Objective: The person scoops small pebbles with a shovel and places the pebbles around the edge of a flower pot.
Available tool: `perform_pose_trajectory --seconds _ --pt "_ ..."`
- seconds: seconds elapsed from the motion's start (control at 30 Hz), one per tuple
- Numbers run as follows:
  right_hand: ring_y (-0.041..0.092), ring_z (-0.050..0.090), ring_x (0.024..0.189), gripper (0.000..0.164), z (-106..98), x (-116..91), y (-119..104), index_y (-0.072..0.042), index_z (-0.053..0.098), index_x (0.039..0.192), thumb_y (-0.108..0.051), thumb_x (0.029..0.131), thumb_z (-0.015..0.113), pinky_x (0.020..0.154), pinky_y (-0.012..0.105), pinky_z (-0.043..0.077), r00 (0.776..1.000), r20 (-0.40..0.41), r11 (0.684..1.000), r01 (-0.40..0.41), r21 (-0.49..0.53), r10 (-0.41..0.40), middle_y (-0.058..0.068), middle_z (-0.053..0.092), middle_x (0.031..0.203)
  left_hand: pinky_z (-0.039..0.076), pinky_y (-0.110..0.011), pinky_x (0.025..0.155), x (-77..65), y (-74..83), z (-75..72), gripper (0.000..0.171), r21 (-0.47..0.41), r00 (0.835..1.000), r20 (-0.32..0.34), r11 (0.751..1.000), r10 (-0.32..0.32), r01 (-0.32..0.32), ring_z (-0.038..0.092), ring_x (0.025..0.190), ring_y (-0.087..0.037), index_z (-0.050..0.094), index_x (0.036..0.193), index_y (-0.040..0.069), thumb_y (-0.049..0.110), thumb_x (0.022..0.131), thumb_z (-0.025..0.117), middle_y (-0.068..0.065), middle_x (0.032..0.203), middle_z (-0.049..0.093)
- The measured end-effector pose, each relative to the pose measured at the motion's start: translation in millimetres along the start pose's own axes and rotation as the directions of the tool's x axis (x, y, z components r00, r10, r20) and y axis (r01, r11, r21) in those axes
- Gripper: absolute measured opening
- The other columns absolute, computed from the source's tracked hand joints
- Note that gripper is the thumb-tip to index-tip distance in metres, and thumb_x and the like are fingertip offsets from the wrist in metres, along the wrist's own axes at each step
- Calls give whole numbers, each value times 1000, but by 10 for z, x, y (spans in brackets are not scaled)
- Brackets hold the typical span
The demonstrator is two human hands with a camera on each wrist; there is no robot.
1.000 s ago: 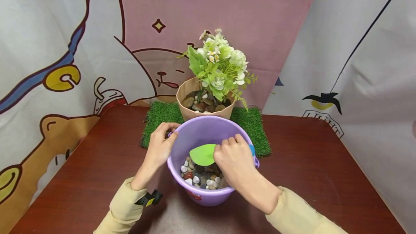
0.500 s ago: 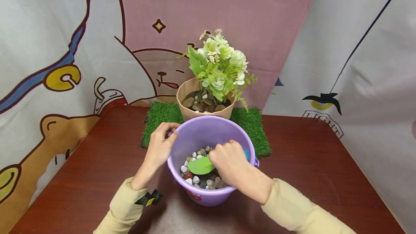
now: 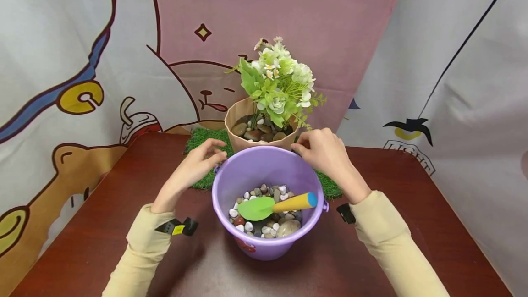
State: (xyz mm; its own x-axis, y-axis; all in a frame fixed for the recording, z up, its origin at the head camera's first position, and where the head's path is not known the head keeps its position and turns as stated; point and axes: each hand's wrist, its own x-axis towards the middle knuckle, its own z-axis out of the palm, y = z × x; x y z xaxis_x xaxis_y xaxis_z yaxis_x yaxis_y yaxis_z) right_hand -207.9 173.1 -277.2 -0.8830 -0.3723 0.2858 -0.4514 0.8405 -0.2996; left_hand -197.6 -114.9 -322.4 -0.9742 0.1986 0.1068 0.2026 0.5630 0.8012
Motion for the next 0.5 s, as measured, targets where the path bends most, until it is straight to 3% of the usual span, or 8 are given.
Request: perform_pose_trajectory --seconds 0.17,0.33,0.4,0.5 --pt "14 61 59 36 73 204 232 -6 72 100 -37 93 57 53 30 45 977 75 979 -200 33 197 8 71 73 53 -34 80 312 29 -94 46 -24 996 43 996 -84 86 65 93 -24 43 134 4 33 98 46 -15 108 67" --pt "21 68 73 60 188 400 365 1 59 124 -50 96 45 73 39 53 948 178 950 -288 120 265 14 73 81 55 -34 79 597 11 -54 57 -41 980 59 980 -191 193 67 90 -25 33 141 2 40 98 41 -17 108 68" --pt "22 68 77 61 226 455 377 2 57 125 -50 96 45 76 38 52 939 210 942 -306 139 274 13 73 80 55 -35 77 675 -4 -26 60 -39 974 63 975 -215 218 67 90 -27 33 141 1 43 98 41 -17 105 68" --pt "21 64 73 56 266 508 374 1 62 114 -49 95 47 69 33 48 927 231 931 -334 149 295 8 71 72 56 -33 70 758 -20 9 57 -28 974 47 974 -224 225 68 79 -25 42 131 -1 44 97 42 -15 93 69"
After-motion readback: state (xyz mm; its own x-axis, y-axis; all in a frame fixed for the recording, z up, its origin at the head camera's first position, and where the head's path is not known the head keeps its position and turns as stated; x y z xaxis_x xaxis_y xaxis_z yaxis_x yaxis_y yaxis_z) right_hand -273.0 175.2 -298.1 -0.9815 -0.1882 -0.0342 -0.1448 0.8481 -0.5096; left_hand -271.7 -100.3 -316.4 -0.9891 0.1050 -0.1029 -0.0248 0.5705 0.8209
